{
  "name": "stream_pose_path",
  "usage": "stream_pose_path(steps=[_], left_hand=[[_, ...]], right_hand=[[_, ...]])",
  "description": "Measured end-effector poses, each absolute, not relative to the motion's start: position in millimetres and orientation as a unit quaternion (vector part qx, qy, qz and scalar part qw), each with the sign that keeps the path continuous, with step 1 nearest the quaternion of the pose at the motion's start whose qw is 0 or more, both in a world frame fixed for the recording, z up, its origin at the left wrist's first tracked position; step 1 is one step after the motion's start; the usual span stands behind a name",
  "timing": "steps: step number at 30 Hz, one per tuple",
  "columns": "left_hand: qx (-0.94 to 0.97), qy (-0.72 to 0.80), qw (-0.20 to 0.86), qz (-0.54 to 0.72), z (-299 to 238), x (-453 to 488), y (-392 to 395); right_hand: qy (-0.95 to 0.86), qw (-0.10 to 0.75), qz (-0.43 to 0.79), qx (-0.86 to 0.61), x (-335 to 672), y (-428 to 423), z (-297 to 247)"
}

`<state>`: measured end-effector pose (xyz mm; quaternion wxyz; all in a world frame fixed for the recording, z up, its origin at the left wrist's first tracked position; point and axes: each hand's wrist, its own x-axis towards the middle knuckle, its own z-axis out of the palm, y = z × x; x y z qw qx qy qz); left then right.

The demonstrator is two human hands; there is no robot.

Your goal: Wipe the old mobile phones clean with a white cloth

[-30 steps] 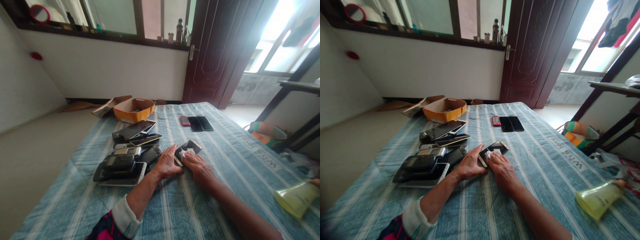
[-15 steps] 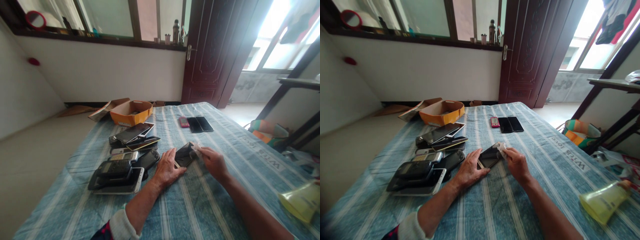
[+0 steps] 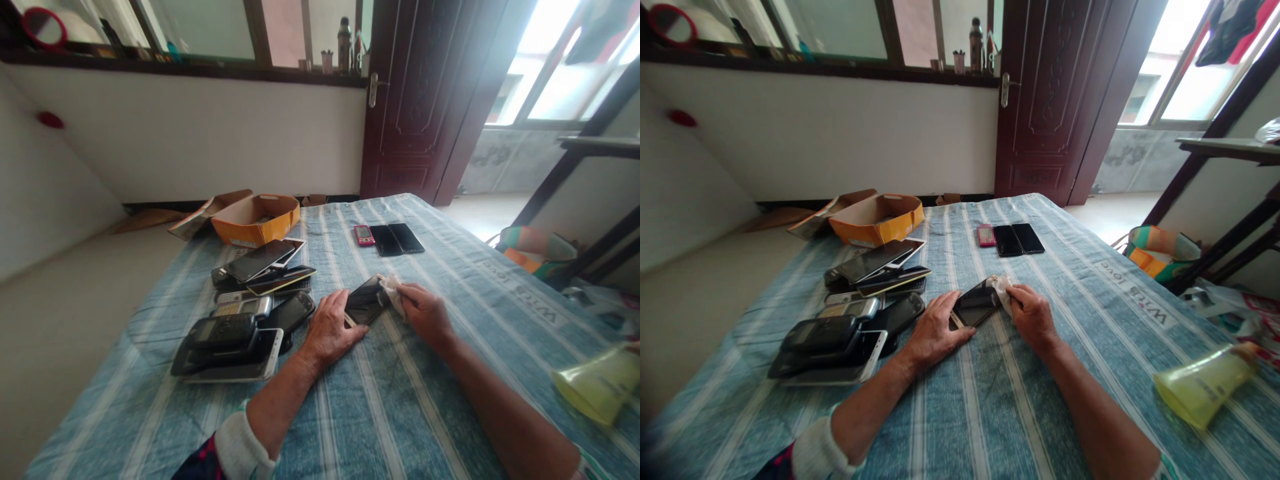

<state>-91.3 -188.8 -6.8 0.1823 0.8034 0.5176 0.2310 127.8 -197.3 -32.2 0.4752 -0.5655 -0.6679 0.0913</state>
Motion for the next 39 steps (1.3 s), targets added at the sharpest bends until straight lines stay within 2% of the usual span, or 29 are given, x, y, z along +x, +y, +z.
stream_pose_path(steps=[9,17,20,28,39], left_hand=[[0.812,0.506,0.164,0.239,-6,-91,-189],[0.81,0.506,0.165,0.246,-7,-90,-189],[0.811,0.504,0.161,0.249,-7,-91,-190],[0.811,0.501,0.161,0.256,-8,-90,-188],[0.823,0.486,0.141,0.26,-12,-89,-186]], right_hand=[[-0.709,0.278,0.009,-0.648,134,-205,-20],[-0.728,0.206,-0.003,-0.654,129,-208,-15],[-0.738,0.221,-0.005,-0.637,129,-207,-20],[-0.751,0.342,-0.055,-0.562,113,-206,-31],[-0.827,0.312,0.0,-0.468,88,-220,-22]])
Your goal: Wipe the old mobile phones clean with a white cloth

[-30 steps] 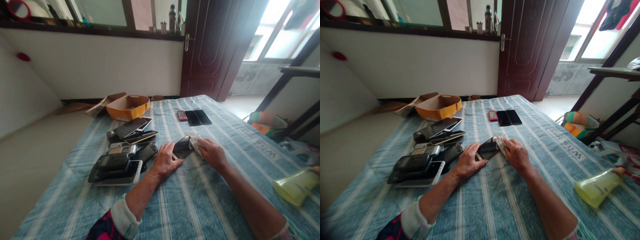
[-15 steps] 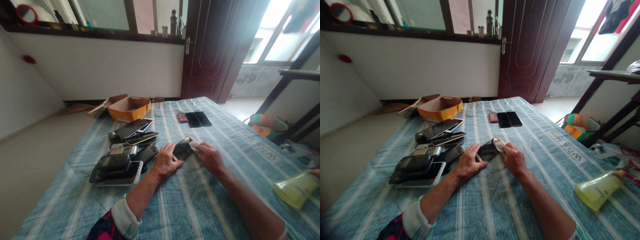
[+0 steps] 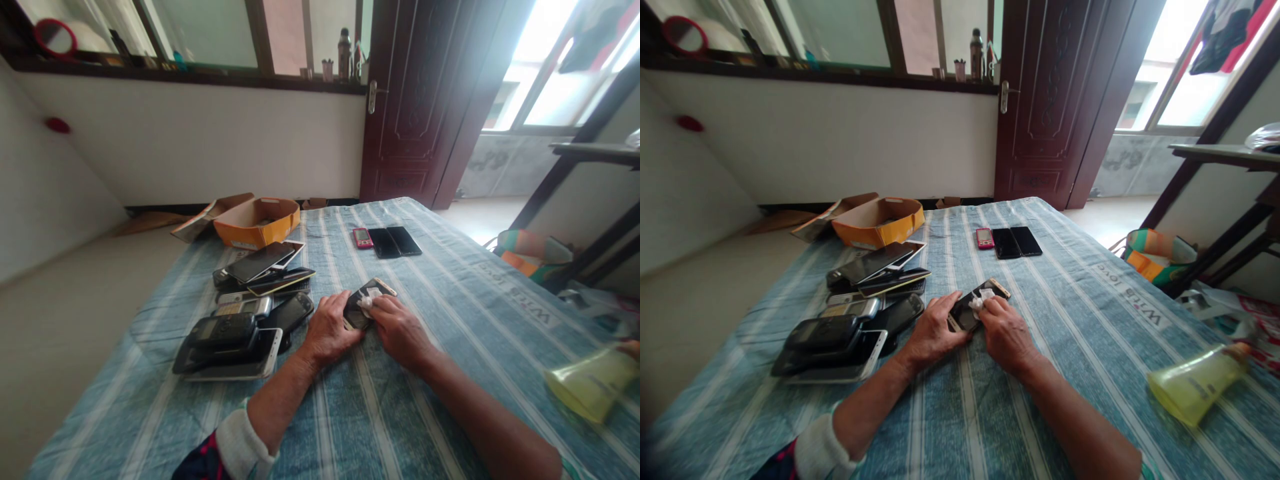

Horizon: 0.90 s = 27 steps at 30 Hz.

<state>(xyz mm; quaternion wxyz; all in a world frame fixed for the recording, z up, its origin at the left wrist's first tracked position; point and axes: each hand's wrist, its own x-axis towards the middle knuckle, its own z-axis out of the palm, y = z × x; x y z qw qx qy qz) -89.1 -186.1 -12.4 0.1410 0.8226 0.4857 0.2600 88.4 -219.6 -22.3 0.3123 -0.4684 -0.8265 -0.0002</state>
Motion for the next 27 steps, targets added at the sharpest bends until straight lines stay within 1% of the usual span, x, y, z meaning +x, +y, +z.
stream_pose_path(steps=[5,11,15,20,24,27], left_hand=[[0.82,0.488,0.158,0.252,-8,-90,-189],[0.826,0.474,0.182,0.245,0,-90,-193],[0.826,0.471,0.186,0.247,-2,-90,-194],[0.823,0.472,0.199,0.247,-3,-90,-195],[0.823,0.476,0.202,0.236,-2,-88,-195],[0.823,0.474,0.212,0.231,1,-87,-196]], right_hand=[[-0.823,0.309,-0.014,-0.477,97,-213,-24],[-0.79,0.285,-0.038,-0.541,108,-210,-22],[-0.819,0.283,-0.034,-0.498,93,-218,-19],[-0.86,0.232,-0.045,-0.453,72,-223,-15],[-0.857,0.212,-0.053,-0.467,79,-213,-13],[-0.838,0.202,-0.045,-0.505,93,-203,-12]])
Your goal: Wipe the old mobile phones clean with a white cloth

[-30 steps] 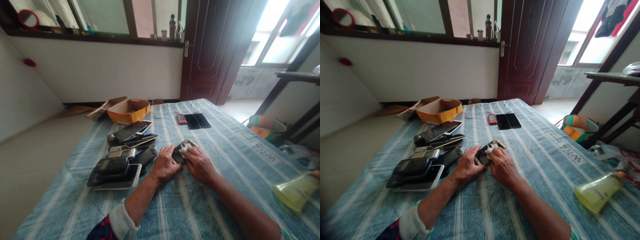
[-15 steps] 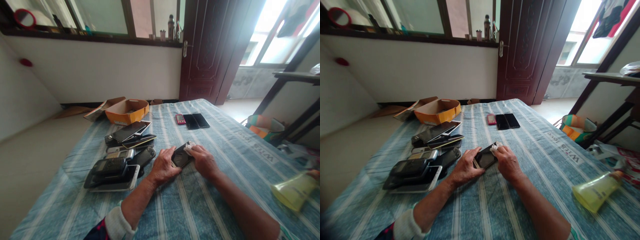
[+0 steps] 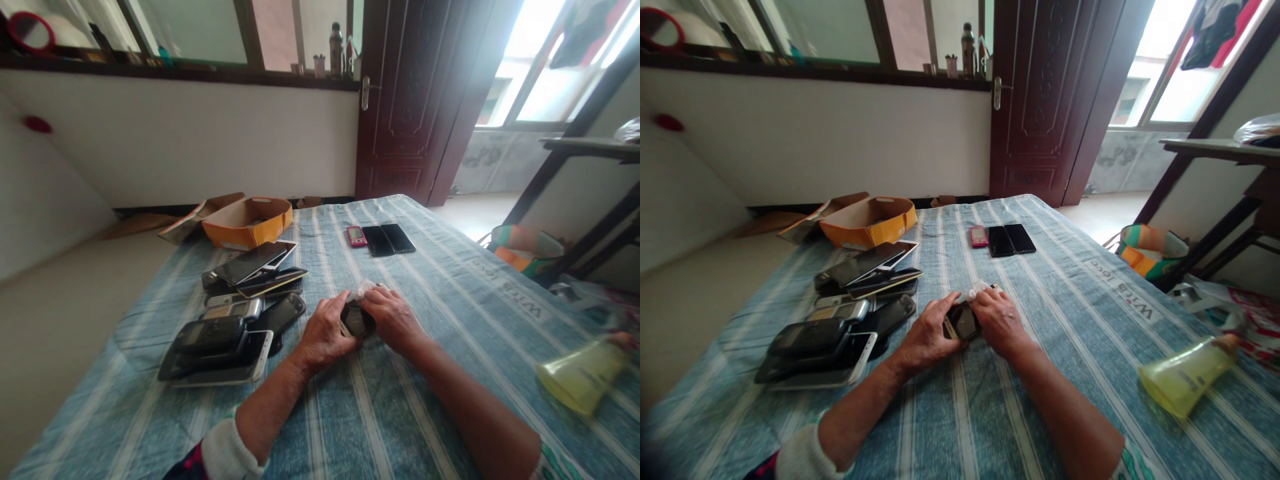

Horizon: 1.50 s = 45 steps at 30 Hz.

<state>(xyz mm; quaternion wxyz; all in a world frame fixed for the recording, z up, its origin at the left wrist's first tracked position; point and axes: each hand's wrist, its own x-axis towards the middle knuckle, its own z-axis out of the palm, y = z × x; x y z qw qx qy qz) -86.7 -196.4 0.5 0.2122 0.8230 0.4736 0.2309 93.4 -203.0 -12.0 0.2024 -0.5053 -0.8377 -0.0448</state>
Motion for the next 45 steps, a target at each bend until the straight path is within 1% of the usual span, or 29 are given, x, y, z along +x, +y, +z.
stream_pose_path(steps=[4,8,12,18,25,29,37,45], left_hand=[[0.821,0.472,0.225,0.231,3,-85,-199],[0.817,0.472,0.235,0.233,3,-85,-199],[0.801,0.48,0.26,0.246,1,-87,-196],[0.749,0.463,0.379,0.287,-1,-93,-191],[0.672,0.48,0.451,0.338,-7,-99,-178],[0.69,0.503,0.403,0.33,-12,-99,-176],[0.716,0.503,0.37,0.314,-10,-97,-179],[0.736,0.51,0.331,0.298,-7,-95,-181]], right_hand=[[-0.79,0.18,-0.04,-0.584,110,-196,-11],[-0.776,0.174,-0.05,-0.604,113,-196,-13],[-0.793,0.192,-0.059,-0.575,102,-202,-16],[-0.845,0.209,-0.04,-0.491,77,-216,-13],[-0.873,0.205,-0.032,-0.442,68,-228,-5],[-0.884,0.188,-0.052,-0.425,61,-241,-3],[-0.874,0.17,-0.105,-0.443,45,-261,-13],[-0.871,0.196,-0.066,-0.445,53,-255,-7]])
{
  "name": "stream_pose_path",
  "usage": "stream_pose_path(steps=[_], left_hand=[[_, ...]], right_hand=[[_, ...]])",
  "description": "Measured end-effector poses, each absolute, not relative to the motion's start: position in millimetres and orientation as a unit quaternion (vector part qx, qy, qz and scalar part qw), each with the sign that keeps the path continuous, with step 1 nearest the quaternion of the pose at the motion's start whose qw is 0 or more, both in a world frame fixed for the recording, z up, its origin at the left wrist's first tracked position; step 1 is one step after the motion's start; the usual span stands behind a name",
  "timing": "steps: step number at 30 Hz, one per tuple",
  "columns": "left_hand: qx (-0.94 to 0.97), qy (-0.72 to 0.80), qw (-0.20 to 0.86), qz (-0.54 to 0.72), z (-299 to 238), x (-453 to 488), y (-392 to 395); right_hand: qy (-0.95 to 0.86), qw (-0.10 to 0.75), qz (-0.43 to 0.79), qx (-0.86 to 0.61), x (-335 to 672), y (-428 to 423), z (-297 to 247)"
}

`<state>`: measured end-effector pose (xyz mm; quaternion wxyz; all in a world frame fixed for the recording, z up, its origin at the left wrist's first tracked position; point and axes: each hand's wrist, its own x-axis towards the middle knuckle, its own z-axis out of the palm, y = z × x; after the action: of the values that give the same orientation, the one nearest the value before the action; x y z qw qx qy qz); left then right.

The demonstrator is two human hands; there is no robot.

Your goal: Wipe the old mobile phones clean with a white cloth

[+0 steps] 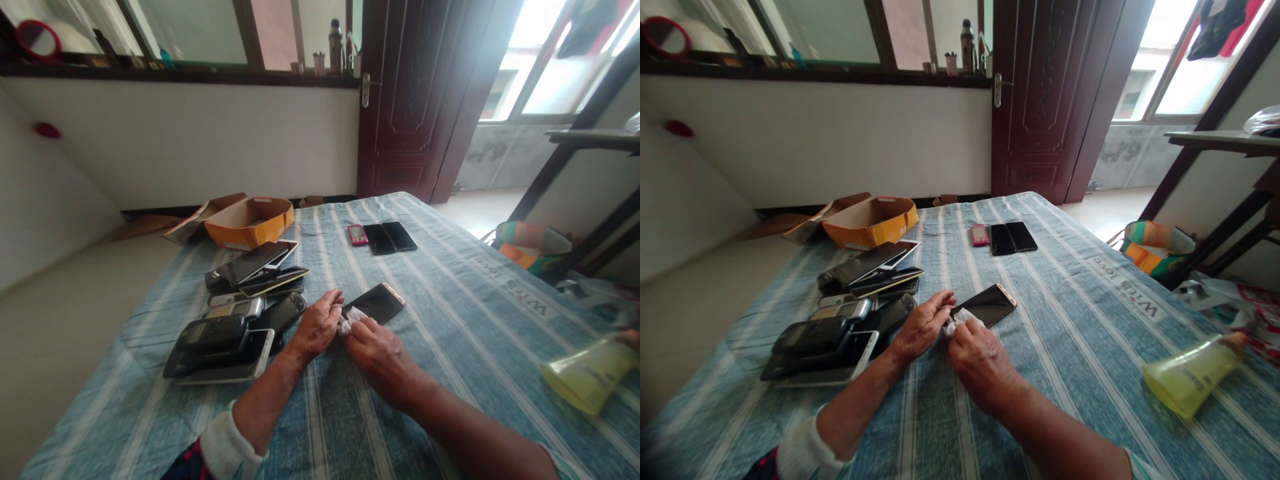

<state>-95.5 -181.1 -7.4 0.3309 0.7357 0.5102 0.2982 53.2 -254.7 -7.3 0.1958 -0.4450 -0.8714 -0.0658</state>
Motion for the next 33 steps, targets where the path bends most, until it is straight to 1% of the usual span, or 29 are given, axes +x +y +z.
stream_pose_path(steps=[4,10,17,22,29,33], left_hand=[[0.743,0.507,0.319,0.297,-9,-95,-181],[0.737,0.501,0.334,0.307,-12,-95,-180],[0.734,0.504,0.337,0.305,-10,-93,-181],[0.733,0.505,0.335,0.309,-10,-93,-182],[0.738,0.506,0.331,0.299,-11,-94,-181],[0.743,0.504,0.327,0.294,-10,-94,-181]], right_hand=[[-0.859,0.188,-0.037,-0.475,62,-251,-2],[-0.821,0.12,0.021,-0.558,84,-237,6],[-0.761,0.105,-0.001,-0.64,115,-216,1],[-0.756,0.139,-0.037,-0.639,114,-215,-5],[-0.837,0.226,-0.067,-0.494,70,-240,-20],[-0.855,0.245,-0.073,-0.452,55,-248,-22]])
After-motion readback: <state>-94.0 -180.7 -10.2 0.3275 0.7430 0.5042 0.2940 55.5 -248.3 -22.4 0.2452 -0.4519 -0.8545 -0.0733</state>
